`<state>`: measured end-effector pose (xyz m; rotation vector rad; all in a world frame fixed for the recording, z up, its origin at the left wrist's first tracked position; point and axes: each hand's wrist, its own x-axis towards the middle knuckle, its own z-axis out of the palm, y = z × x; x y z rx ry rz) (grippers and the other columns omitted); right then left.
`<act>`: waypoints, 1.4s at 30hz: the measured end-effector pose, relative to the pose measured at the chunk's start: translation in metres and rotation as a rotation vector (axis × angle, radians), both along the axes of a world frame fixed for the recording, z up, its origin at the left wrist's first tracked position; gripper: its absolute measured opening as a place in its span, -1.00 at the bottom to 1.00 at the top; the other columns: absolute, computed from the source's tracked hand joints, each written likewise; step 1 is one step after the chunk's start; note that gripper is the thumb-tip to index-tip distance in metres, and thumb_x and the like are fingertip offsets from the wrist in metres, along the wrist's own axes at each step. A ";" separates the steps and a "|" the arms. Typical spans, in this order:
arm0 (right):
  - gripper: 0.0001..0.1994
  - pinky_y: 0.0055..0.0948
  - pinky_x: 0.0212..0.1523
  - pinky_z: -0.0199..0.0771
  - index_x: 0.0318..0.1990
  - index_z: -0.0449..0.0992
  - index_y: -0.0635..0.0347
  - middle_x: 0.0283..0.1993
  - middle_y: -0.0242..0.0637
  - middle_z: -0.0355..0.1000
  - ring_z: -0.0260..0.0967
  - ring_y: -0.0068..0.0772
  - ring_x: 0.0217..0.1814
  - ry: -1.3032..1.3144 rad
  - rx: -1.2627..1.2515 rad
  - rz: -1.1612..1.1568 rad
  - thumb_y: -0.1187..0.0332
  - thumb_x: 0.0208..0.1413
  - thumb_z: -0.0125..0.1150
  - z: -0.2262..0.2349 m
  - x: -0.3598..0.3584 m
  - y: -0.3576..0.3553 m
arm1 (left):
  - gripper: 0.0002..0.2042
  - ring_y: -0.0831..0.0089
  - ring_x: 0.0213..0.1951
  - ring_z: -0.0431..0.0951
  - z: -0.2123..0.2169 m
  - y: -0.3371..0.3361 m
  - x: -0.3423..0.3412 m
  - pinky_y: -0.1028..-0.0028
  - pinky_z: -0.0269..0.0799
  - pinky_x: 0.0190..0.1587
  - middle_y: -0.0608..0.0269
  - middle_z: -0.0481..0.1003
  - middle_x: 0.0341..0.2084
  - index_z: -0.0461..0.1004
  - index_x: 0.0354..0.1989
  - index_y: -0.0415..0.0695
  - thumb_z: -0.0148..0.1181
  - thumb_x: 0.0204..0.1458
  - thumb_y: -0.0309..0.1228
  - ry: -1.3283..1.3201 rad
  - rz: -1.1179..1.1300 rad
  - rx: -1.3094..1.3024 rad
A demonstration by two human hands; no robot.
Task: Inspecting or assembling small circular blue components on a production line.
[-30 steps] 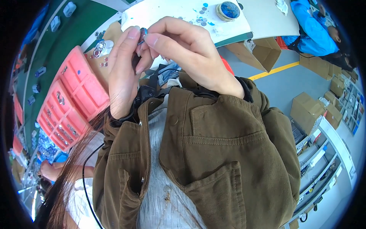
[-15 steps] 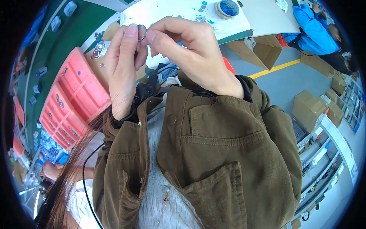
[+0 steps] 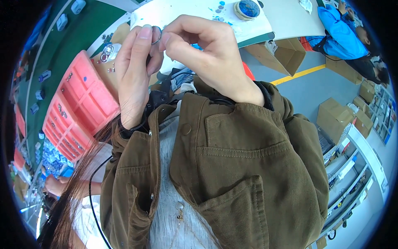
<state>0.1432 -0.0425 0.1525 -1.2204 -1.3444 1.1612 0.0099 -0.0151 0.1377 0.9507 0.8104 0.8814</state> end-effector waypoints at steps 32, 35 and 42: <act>-0.80 -0.67 -0.45 0.09 -0.40 0.32 0.32 -0.50 -0.40 0.21 0.08 -0.64 -0.48 -0.062 -0.104 0.131 0.33 0.08 -0.09 -0.012 0.011 0.006 | -0.70 0.72 -0.73 0.07 0.001 0.009 -0.009 0.70 -0.11 -0.67 0.44 0.15 -0.76 0.23 -0.52 -0.15 -0.23 0.10 -0.19 -0.042 -0.267 -0.161; -0.79 -0.67 -0.45 0.09 -0.41 0.33 0.33 -0.50 -0.40 0.21 0.08 -0.64 -0.48 -0.048 -0.084 0.116 0.32 0.08 -0.08 -0.013 0.011 0.006 | -0.70 0.72 -0.74 0.06 -0.008 0.011 -0.012 0.70 -0.12 -0.68 0.43 0.17 -0.76 0.22 -0.52 -0.15 -0.23 0.09 -0.18 -0.059 -0.310 -0.149; -0.80 -0.69 -0.49 0.06 -0.37 0.36 0.31 -0.54 -0.46 0.21 0.06 -0.70 -0.50 0.022 -0.109 0.094 0.33 0.05 -0.06 -0.026 0.012 0.014 | -0.72 0.65 -0.63 0.14 -0.036 0.024 -0.017 0.68 0.01 -0.55 0.34 0.23 -0.68 0.25 -0.44 -0.15 -0.24 0.08 -0.18 -0.214 -0.316 -0.308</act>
